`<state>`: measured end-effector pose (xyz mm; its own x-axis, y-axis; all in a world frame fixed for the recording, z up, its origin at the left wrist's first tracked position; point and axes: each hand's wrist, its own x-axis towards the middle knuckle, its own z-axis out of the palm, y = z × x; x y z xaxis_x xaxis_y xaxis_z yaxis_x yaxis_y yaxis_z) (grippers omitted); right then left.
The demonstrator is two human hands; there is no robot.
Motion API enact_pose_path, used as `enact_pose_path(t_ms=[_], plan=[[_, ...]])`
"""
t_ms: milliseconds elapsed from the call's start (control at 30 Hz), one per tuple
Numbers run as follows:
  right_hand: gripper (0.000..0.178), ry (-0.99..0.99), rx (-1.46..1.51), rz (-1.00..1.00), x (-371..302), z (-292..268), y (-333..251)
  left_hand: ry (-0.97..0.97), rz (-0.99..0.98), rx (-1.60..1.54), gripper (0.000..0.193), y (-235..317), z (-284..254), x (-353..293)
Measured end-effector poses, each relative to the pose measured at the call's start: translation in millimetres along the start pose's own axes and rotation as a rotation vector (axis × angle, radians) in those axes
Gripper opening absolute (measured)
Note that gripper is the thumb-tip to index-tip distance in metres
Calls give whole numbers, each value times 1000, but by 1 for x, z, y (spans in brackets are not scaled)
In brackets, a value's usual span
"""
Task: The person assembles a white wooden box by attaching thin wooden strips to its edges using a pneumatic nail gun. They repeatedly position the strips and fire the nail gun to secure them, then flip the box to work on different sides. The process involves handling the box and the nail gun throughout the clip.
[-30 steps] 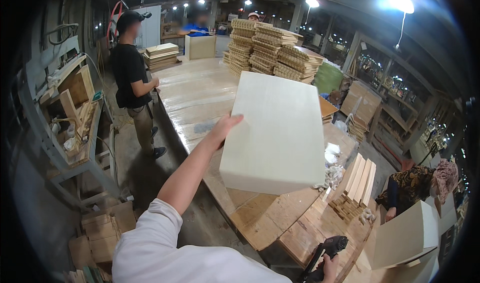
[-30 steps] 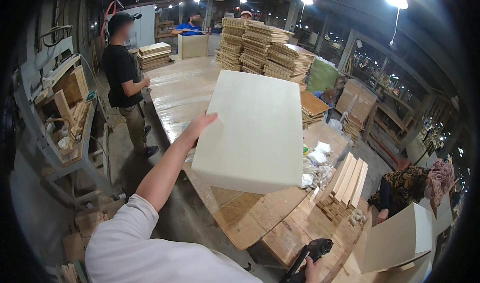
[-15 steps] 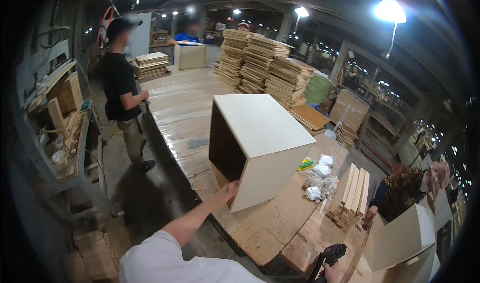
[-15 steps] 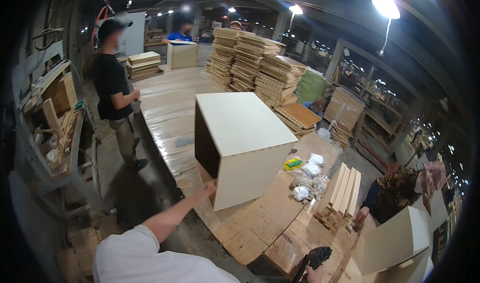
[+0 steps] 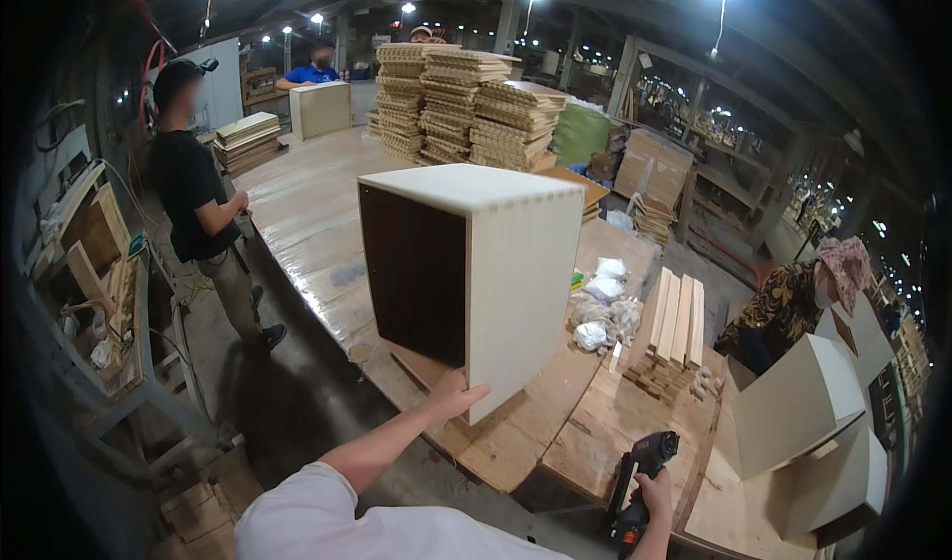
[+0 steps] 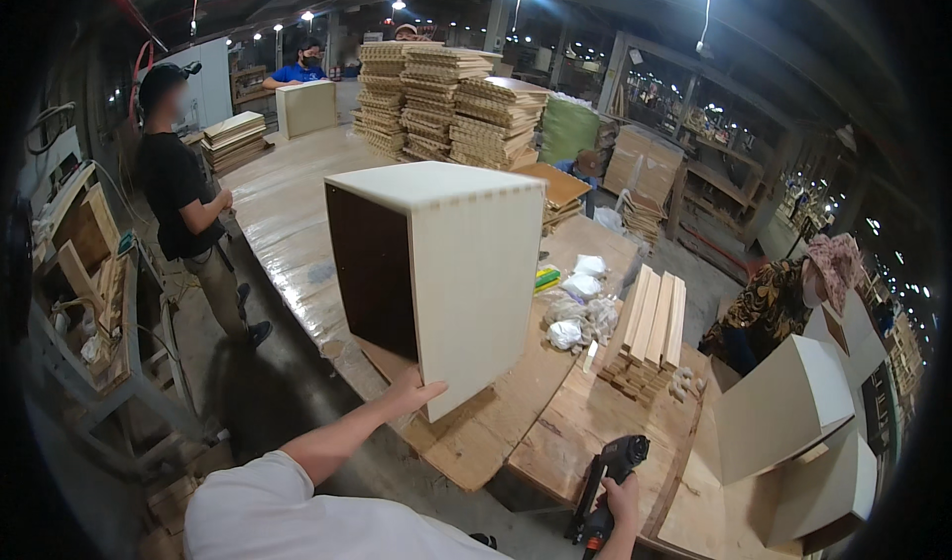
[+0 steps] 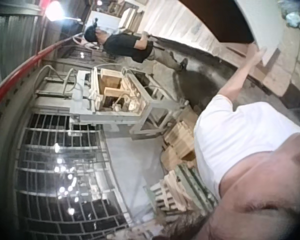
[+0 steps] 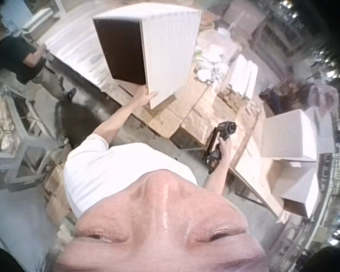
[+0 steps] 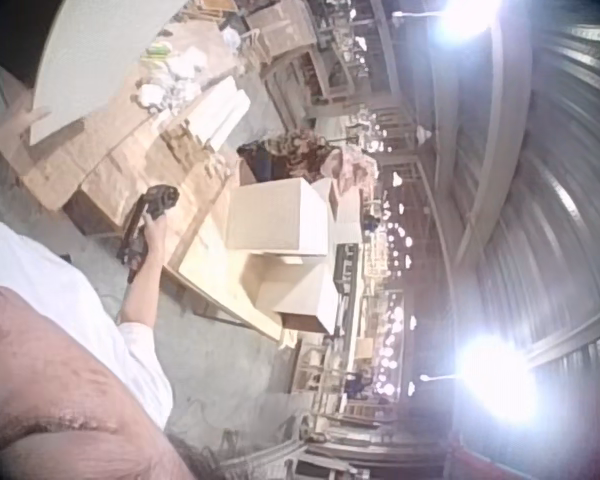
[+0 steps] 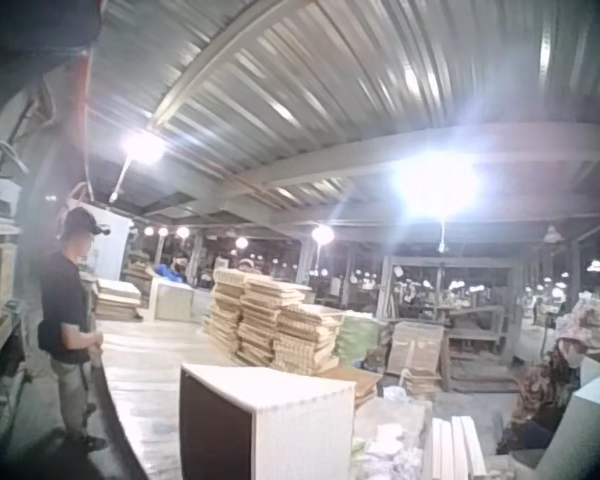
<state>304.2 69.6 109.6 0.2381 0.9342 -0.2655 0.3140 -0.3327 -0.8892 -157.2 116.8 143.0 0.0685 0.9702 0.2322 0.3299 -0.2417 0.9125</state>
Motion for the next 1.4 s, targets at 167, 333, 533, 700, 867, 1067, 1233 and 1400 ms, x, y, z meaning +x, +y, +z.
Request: enact_pose_path(t_ms=[167,333,533,700,867,1067,1233,1400], plan=[[33,-15,-25,-38,10,4,4,76,30,-432,37,104,-13,-1],[35,-125,-11,26,6,-15,-30,250,-290,-802,39,124,-64,3],[34,-235,19,-190,-50,-60,-182,176,-281,-1070,51,84,-73,-26],[39,-448,-54,-308,-108,-49,-328,251,-307,-1026,55,69,-72,-30],[43,-566,-222,-233,-136,-8,-386,216,-255,-1108,51,70,-71,-31],[39,-601,-421,-105,-139,25,-402,160,-191,-1154,43,64,-76,-29],[36,-589,-452,-82,-133,28,-399,111,-166,-1066,58,57,-78,-27],[35,-577,-445,-100,-133,28,-397,73,-160,-1077,59,54,-78,-25]])
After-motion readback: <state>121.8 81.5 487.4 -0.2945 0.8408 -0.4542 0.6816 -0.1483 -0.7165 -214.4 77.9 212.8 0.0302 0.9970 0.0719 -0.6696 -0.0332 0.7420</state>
